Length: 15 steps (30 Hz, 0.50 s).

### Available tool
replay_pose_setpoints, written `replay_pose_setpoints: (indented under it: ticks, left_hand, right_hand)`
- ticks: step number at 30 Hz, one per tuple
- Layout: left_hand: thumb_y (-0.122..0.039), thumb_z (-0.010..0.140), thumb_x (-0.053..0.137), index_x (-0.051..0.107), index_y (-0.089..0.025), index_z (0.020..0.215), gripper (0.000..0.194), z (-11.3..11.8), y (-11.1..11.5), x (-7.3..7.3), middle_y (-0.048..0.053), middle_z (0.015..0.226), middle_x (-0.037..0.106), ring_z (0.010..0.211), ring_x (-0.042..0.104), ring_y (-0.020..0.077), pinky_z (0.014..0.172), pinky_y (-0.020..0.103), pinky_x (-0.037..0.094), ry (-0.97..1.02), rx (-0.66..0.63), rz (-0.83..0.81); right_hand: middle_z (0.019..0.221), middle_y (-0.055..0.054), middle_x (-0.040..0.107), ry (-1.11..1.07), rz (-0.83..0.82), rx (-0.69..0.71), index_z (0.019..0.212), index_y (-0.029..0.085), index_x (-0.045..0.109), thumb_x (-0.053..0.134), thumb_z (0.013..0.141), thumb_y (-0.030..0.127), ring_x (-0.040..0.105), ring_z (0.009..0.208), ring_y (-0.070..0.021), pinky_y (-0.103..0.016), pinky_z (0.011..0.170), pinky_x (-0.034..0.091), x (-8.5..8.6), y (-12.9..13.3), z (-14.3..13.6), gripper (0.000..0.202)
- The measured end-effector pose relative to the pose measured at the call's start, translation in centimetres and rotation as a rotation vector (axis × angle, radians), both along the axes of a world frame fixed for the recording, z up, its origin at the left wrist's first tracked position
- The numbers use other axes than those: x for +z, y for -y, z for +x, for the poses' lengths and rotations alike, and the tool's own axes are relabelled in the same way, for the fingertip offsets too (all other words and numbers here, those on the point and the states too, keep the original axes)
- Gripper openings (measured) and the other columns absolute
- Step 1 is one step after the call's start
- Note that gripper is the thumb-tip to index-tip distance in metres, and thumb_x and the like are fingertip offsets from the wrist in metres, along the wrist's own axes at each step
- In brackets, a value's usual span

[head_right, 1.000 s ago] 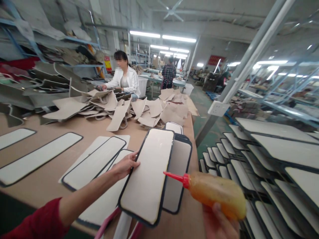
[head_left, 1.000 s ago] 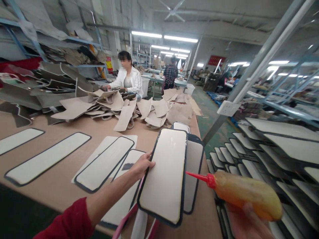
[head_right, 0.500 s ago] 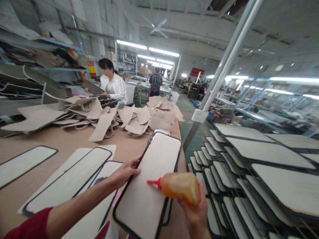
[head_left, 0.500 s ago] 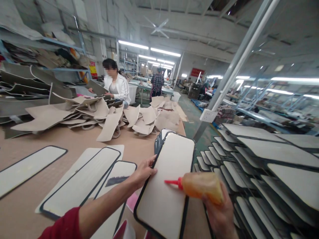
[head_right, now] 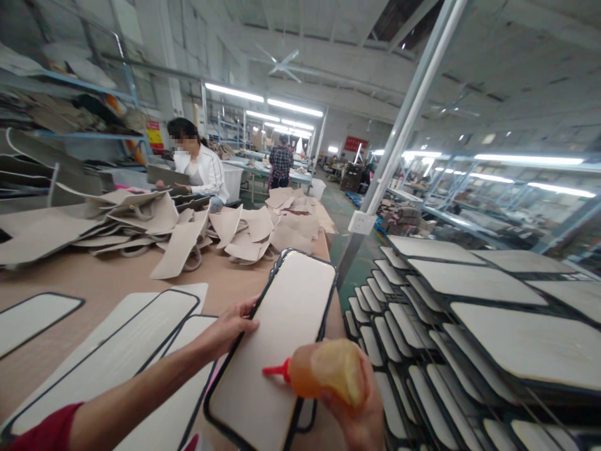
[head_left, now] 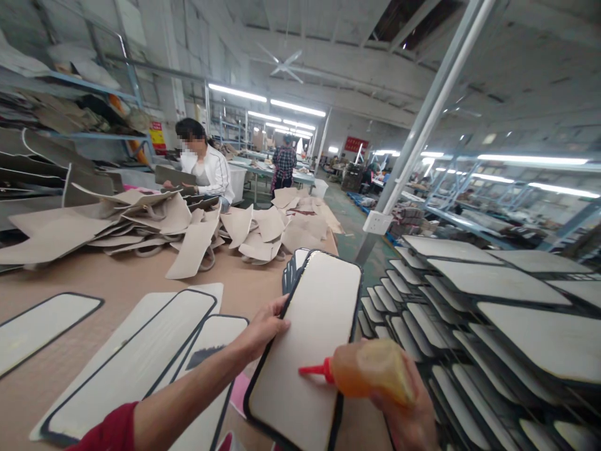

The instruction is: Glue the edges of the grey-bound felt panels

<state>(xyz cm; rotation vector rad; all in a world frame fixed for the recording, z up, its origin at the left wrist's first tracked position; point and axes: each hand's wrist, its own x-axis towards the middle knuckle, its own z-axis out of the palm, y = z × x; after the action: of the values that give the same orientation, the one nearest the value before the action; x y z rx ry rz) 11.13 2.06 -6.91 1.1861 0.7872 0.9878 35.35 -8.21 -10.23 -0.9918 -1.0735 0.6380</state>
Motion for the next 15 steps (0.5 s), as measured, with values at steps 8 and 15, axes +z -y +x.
replay_pose_setpoints:
  ticks: [8,15]
  left_hand:
    - [-0.008,0.057,0.052,0.067,-0.019,0.121,0.067,-0.4,-0.6,0.1,0.002,0.105,0.074,0.095,0.066,0.0220,0.075,0.026,0.050,0.025,-0.111,0.069]
    - [-0.013,0.059,0.059,0.066,-0.021,0.121,0.062,-0.1,-2.2,0.0,0.003,0.118,0.071,0.112,0.062,0.0259,0.095,0.033,0.048,-0.015,-0.156,0.105]
  right_hand:
    - [0.102,-0.003,0.065,-0.077,0.134,-0.297,0.111,0.022,0.059,0.089,0.055,0.031,0.064,0.088,-0.0157,-0.020,0.078,0.053,2.6,0.2,2.1,0.065]
    - [0.122,-0.009,0.064,-0.174,0.055,-0.203,0.129,0.025,0.050,0.083,0.064,0.044,0.062,0.110,-0.0248,-0.033,0.096,0.050,-1.6,2.9,-0.1,0.076]
